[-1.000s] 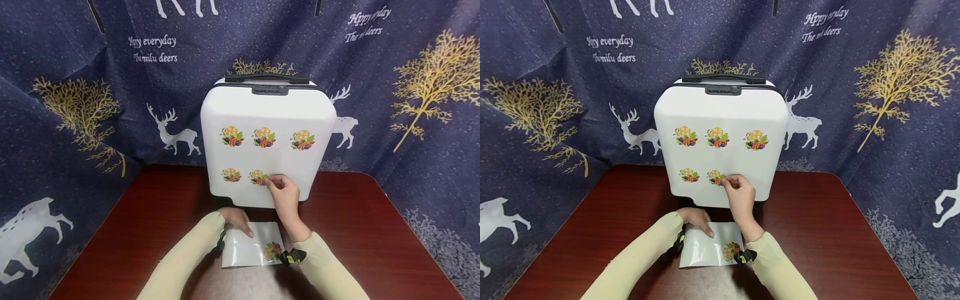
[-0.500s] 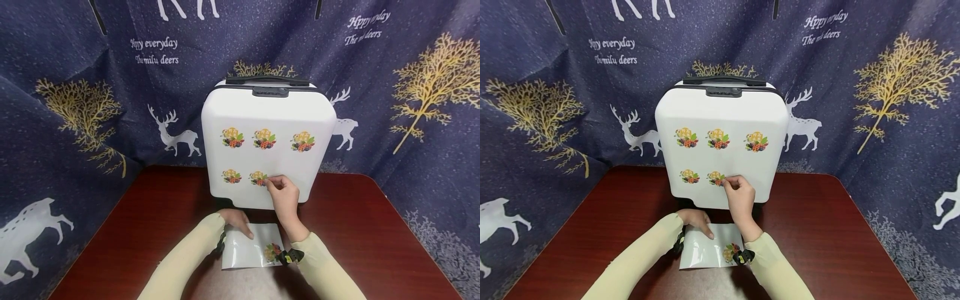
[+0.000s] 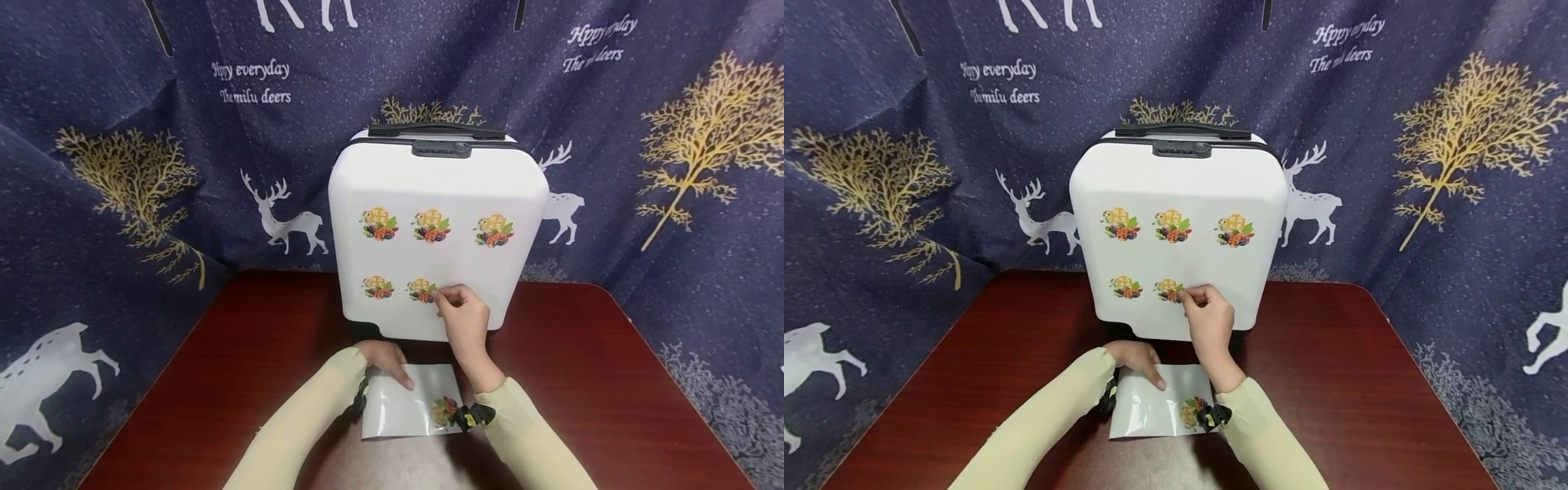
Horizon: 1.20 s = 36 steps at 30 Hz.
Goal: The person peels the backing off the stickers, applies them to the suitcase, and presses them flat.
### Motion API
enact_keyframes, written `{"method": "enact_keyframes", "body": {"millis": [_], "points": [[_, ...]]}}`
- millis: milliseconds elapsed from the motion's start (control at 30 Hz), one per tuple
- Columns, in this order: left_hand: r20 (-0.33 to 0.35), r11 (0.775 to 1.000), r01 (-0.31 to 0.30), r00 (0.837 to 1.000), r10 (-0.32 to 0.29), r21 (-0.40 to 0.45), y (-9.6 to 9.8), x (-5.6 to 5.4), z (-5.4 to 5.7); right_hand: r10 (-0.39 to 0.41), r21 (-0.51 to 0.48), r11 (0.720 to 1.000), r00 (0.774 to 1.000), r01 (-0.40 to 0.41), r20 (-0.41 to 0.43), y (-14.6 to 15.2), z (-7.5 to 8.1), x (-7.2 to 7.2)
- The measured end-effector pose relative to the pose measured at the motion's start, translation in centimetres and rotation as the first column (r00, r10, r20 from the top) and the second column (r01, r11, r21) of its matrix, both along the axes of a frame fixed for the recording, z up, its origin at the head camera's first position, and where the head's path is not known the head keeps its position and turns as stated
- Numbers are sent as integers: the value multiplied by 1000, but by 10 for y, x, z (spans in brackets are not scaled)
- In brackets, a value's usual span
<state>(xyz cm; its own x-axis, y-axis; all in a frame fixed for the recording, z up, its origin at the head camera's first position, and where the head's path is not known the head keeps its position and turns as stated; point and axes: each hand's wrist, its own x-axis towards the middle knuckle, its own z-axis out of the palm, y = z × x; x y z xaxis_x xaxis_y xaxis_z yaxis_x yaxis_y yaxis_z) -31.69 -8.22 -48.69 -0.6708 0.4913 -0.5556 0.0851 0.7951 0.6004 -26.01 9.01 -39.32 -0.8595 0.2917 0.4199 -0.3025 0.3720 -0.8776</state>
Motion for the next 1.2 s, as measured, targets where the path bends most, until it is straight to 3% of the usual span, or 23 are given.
{"method": "enact_keyframes", "body": {"millis": [400,1200], "points": [[37,1000,4,999,-5,16,-1,-5,-5,6,-3,1000,999,-6,35,2,0,-1],[18,1000,-10,1000,10,8,0,-1,-1,-9,52,999,999,8,32,4,-2,1]]}}
